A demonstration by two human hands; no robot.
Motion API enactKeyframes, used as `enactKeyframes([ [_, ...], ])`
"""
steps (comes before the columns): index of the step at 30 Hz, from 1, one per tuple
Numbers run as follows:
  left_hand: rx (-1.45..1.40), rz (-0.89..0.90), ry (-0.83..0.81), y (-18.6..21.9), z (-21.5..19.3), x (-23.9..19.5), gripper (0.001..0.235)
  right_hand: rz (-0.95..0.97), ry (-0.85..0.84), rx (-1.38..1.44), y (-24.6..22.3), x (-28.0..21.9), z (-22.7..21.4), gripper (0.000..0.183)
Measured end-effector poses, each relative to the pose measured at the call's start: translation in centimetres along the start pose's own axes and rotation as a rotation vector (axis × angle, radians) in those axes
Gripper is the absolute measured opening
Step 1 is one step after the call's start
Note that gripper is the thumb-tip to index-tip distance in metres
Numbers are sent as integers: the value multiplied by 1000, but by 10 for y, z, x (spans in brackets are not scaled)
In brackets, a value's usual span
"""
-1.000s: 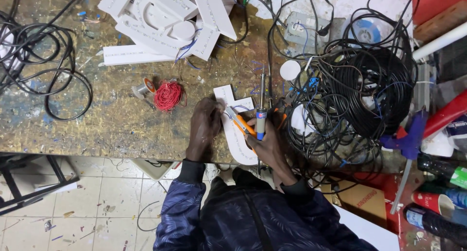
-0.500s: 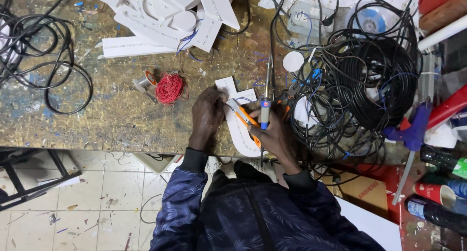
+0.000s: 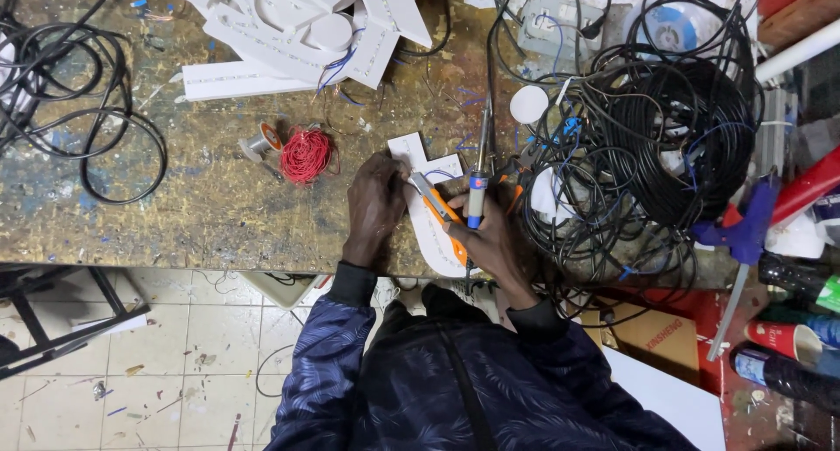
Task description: Soldering electrical wires to LED strips mounted on a cutout letter for a sign.
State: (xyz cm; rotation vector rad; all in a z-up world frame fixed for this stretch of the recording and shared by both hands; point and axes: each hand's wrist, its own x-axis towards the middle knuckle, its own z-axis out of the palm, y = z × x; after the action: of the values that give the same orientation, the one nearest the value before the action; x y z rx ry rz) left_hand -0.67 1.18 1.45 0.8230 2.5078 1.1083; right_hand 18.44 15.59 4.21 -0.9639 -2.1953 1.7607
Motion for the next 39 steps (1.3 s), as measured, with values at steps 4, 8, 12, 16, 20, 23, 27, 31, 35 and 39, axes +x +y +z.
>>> enactKeyframes([
  [4,-14,-3,3,0,0,-1,14,-1,9,46,5,0,2,39],
  [8,-24,-18,0,1,0,-2,11,1,22,79,6,0,3,37],
  [12,-38,-23,10,3,-1,-4,11,6,24,109,3,0,2,33],
  [16,-65,-50,9,6,-2,-7,9,2,32,115,17,2,2,36],
  [20,-33,2,51,8,-4,-9,6,-8,53,132,17,3,4,36],
  [23,-39,34,78,4,1,-9,4,-3,49,131,13,-1,3,35],
  [27,-43,80,112,1,6,-13,4,-14,34,141,18,-3,2,37],
  [31,-47,95,126,-3,6,-12,4,-7,27,164,19,-3,4,38],
  [35,-55,123,132,-4,5,-9,6,-9,38,177,5,-6,12,38],
  [39,-72,117,120,-9,10,-10,8,-7,50,197,-2,-8,18,35],
])
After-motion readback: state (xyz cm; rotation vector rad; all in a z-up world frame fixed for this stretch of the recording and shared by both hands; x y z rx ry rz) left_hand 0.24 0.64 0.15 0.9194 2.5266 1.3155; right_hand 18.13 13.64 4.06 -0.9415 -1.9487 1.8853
